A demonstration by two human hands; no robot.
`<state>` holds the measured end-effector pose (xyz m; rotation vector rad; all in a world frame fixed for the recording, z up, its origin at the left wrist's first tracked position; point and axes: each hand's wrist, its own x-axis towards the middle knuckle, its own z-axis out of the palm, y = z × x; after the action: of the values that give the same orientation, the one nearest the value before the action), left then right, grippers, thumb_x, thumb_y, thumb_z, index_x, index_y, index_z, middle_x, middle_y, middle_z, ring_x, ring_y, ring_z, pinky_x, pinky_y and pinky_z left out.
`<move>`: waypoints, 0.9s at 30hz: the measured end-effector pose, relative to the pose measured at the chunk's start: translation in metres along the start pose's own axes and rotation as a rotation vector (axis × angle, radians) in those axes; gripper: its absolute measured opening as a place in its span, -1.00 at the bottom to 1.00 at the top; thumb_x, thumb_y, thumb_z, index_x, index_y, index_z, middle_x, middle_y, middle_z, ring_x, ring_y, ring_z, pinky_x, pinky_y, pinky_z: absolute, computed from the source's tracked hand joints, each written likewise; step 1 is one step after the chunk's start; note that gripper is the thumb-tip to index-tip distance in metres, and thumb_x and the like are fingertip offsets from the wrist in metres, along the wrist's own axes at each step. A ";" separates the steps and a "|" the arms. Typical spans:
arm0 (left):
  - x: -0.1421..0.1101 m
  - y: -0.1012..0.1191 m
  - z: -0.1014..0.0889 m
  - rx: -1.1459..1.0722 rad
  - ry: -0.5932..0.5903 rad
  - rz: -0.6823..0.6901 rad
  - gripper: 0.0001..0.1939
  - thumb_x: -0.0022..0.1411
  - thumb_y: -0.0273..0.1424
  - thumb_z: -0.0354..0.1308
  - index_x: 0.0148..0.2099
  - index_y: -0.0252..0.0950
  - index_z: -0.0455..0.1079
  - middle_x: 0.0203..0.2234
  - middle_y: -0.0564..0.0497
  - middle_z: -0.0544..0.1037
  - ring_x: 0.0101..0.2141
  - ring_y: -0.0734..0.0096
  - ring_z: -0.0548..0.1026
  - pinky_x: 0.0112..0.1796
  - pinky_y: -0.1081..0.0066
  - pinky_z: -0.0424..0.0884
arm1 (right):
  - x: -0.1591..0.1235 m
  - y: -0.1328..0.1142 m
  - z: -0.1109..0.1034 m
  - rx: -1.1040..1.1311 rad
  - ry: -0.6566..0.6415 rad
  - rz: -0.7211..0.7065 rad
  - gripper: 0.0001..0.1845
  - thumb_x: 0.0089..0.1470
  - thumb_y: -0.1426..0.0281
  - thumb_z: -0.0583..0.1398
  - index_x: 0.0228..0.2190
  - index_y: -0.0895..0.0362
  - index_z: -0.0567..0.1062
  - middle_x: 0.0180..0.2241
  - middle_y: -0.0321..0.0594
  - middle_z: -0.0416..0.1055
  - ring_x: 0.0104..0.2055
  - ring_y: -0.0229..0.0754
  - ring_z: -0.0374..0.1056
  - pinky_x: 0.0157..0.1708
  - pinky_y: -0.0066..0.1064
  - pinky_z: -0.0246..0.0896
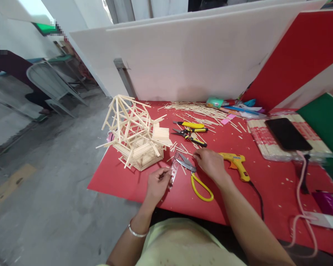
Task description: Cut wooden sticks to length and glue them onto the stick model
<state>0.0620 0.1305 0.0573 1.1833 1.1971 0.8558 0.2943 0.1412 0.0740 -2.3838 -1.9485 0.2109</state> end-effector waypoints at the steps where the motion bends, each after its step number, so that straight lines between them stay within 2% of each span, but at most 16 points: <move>1: 0.000 0.000 0.000 -0.009 0.001 -0.005 -0.68 0.16 -0.18 0.25 -0.25 -0.37 0.55 -0.68 0.04 0.50 -0.71 0.48 0.41 -0.66 0.52 0.33 | 0.001 0.000 0.000 -0.002 -0.005 -0.001 -0.68 0.31 0.25 0.05 -0.19 0.06 0.58 -0.15 -0.08 0.56 -0.09 -0.06 0.47 -0.30 -0.40 0.15; 18: 0.001 -0.007 -0.004 -0.031 -0.017 -0.029 -0.65 0.14 -0.14 0.28 -0.25 -0.38 0.54 -0.65 0.04 0.50 -0.67 0.46 0.45 -0.64 0.51 0.38 | 0.017 -0.010 0.002 -0.055 -0.050 -0.003 -0.68 0.30 0.27 0.04 -0.17 0.08 0.57 -0.12 -0.04 0.56 -0.03 -0.03 0.47 -0.16 -0.36 0.25; 27: -0.001 -0.004 -0.004 -0.035 -0.020 -0.027 -0.63 0.15 -0.13 0.28 -0.23 -0.39 0.55 -0.66 0.03 0.51 -0.68 0.49 0.44 -0.64 0.53 0.36 | 0.027 -0.018 0.006 -0.055 -0.112 -0.028 -0.67 0.23 0.42 0.05 -0.16 0.16 0.59 -0.17 0.08 0.57 -0.07 0.00 0.48 -0.14 -0.31 0.26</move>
<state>0.0572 0.1299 0.0542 1.1429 1.1751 0.8392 0.2811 0.1713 0.0685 -2.4271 -2.0594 0.2989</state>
